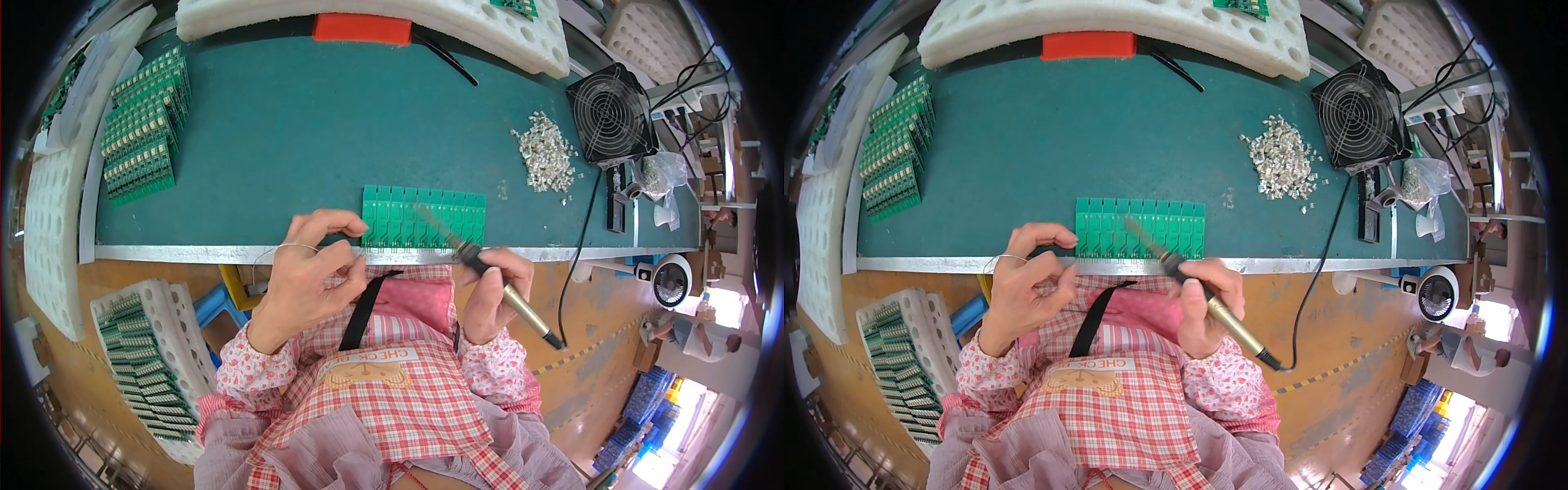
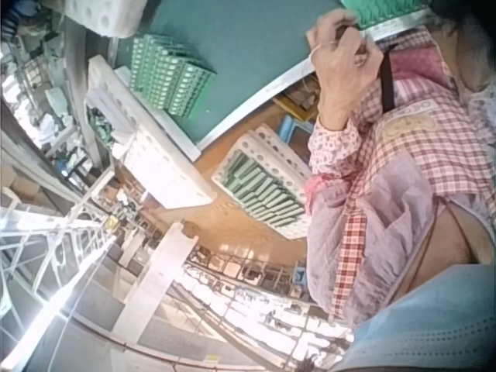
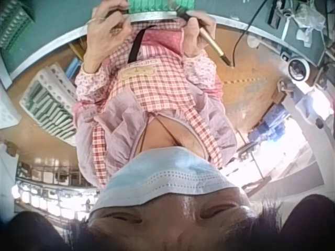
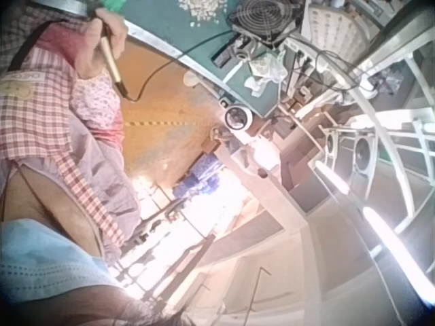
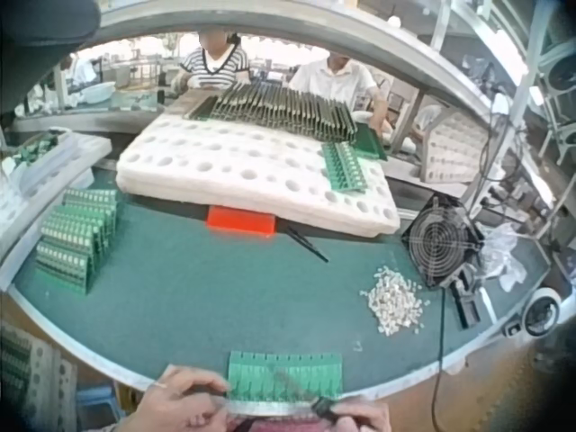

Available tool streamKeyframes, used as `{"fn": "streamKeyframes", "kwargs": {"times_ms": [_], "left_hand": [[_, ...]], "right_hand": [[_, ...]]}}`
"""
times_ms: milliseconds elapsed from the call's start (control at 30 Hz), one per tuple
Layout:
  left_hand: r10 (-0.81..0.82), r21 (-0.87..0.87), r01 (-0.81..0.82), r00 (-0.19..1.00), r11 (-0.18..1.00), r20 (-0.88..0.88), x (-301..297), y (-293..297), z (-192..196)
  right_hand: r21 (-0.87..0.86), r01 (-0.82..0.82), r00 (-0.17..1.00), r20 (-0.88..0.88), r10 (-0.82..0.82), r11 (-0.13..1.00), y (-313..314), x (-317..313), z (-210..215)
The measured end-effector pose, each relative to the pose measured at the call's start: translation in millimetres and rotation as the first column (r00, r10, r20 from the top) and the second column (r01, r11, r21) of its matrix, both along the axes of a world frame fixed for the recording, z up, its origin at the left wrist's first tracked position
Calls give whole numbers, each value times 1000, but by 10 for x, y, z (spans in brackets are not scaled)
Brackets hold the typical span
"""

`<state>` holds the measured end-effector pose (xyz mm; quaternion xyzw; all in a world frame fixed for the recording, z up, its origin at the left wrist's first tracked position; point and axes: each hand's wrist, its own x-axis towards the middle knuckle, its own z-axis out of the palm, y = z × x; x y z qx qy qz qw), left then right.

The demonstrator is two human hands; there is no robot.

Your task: The person solders electronic components onto a printed circuit board using a soldering iron and solder wire.

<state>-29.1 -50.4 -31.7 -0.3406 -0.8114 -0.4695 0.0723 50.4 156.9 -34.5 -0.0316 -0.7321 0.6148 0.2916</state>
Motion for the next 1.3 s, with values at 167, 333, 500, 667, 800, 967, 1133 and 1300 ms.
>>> {"fn": "streamKeyframes", "kwargs": {"times_ms": [167,333,500,667,800,967,1133,1300], "left_hand": [[41,78,-49,994,996,101,35,-38,-42],[77,139,-84,995,987,60,44,-7,-54],[91,180,-112,989,977,119,38,9,16],[106,163,-162,946,973,307,63,59,127],[142,95,-179,940,979,310,32,95,170],[141,116,-170,963,979,228,-10,125,159],[138,126,-169,965,977,222,-65,148,170],[81,-15,-80,984,997,162,-121,188,306]], "right_hand": [[583,-61,990,137,-24,811,308,-150,191],[644,-253,958,274,91,722,391,-345,285],[674,-262,955,286,83,691,438,-433,292],[791,46,970,111,-217,610,441,-496,217],[770,119,948,100,-303,627,399,-436,165],[726,178,926,105,-362,664,412,-387,147],[589,99,956,169,-242,802,262,-316,187],[597,56,976,136,-170,800,129,-279,241]]}}
